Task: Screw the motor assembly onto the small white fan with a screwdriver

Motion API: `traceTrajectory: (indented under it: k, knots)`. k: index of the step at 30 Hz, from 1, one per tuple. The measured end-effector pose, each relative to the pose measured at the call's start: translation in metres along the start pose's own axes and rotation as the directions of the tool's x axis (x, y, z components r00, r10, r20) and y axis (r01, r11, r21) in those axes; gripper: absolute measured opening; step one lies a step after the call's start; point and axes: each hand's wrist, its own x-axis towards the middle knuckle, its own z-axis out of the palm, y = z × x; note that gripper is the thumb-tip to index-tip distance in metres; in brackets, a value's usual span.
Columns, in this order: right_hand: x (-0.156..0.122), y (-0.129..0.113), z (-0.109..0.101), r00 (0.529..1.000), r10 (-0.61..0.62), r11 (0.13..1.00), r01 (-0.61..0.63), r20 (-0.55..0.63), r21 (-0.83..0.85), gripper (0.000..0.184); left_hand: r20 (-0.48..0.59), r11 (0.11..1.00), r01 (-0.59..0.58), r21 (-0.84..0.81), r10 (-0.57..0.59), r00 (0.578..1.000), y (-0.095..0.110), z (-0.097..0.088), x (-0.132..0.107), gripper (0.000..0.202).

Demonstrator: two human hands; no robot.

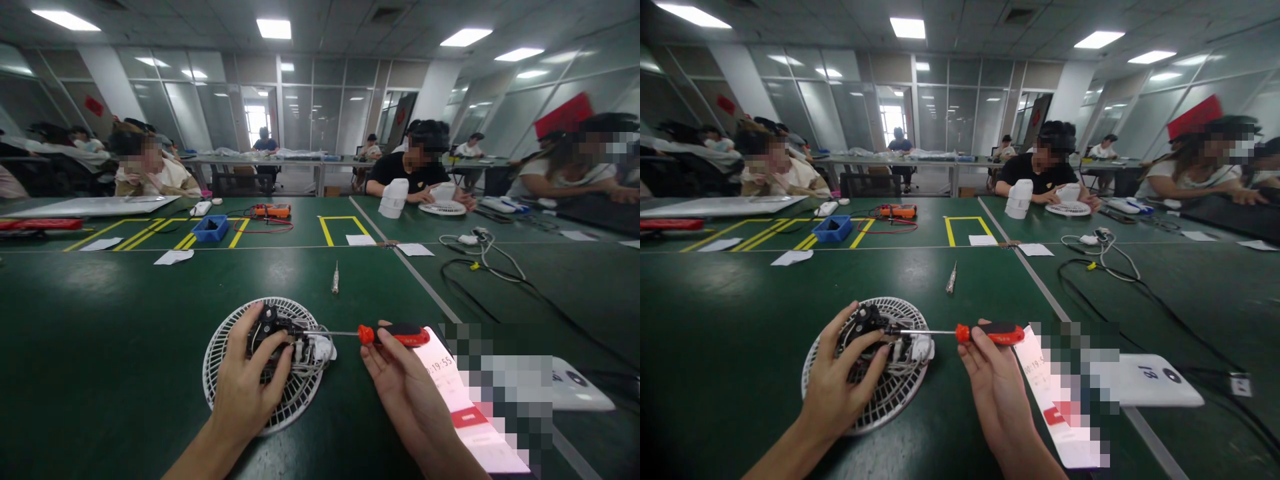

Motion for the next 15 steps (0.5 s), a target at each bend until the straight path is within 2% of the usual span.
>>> traceTrajectory:
  k: [7,10,15]
  knots:
    - [0.0,-0.0015,0.0014,1.0,-0.002,0.997,0.001,0.016,0.076,0.048,-0.002,0.998,-0.048,0.036,0.048,0.999,-0.001,0.0013,-0.0006,0.027]
    - [0.0008,0.0004,-0.0009,1.0,0.014,0.999,-0.015,0.009,0.028,0.043,-0.002,0.998,-0.058,0.039,0.058,0.998,-0.0007,0.0019,0.0,0.028]
    - [-0.003,-0.0019,0.0006,0.998,-0.041,0.998,0.043,0.049,-0.044,0.05,-0.031,0.998,-0.052,0.04,0.053,0.998,-0.0008,0.0008,-0.0001,0.029]
